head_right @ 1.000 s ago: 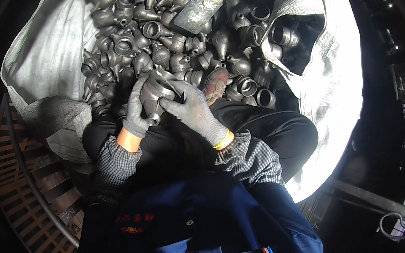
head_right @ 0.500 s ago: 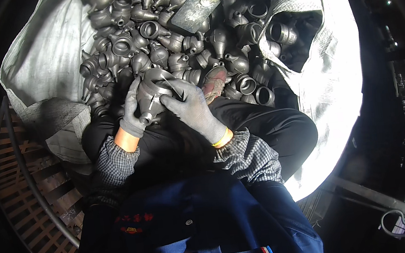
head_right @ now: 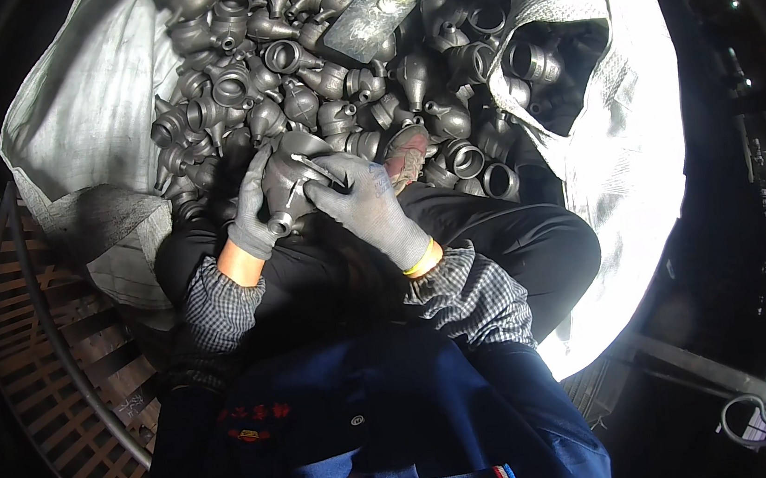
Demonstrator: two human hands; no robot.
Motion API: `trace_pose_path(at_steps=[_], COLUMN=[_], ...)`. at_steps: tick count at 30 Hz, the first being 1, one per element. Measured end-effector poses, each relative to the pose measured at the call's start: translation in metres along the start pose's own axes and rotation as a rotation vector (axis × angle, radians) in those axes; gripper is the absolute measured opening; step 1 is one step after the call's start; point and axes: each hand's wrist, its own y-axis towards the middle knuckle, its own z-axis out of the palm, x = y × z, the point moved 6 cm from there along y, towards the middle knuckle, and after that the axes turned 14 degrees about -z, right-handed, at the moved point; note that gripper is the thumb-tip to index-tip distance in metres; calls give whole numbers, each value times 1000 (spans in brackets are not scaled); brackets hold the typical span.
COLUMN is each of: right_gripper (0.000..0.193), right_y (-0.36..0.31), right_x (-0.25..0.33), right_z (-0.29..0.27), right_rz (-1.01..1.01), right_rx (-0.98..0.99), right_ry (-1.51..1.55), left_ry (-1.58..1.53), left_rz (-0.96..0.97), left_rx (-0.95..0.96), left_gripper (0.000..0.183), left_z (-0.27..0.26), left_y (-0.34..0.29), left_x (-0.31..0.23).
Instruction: Inspecting and handling metal pipe fittings from a large collection bag.
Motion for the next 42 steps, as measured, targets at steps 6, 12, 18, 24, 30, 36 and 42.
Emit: trace_pose_path(at_steps=[6, 12, 18, 24, 30, 36, 42], right_gripper=[31, 24, 27, 27, 33, 31, 30], right_y=[-2, -19, -36, -42, -50, -50, -46], right_x=[-14, -44, -44, -62, -78, -78, -77], right_z=[-5, -3, 35, 25, 26, 19, 18], right_rz=[-62, 231, 473, 298, 364, 341, 199], right_rx=[-78, -289, -194, -200, -244, -286, -167], right_ry=[-139, 228, 685, 460, 551, 570, 434], left_ry=[-49, -42, 260, 278, 589, 637, 541], left_rz=[-35, 172, 398, 445, 524, 524, 484], left_rx=[-14, -341, -433, -555, -643, -573, -475], left_gripper=[33, 39, 33, 26, 21, 21, 19], left_z=[-2, -9, 2, -8, -5, 6, 21], left_y=[-4, -12, -21, -28, -35, -37, -36], left_x=[-2, -24, -40, -55, -58, -57, -51])
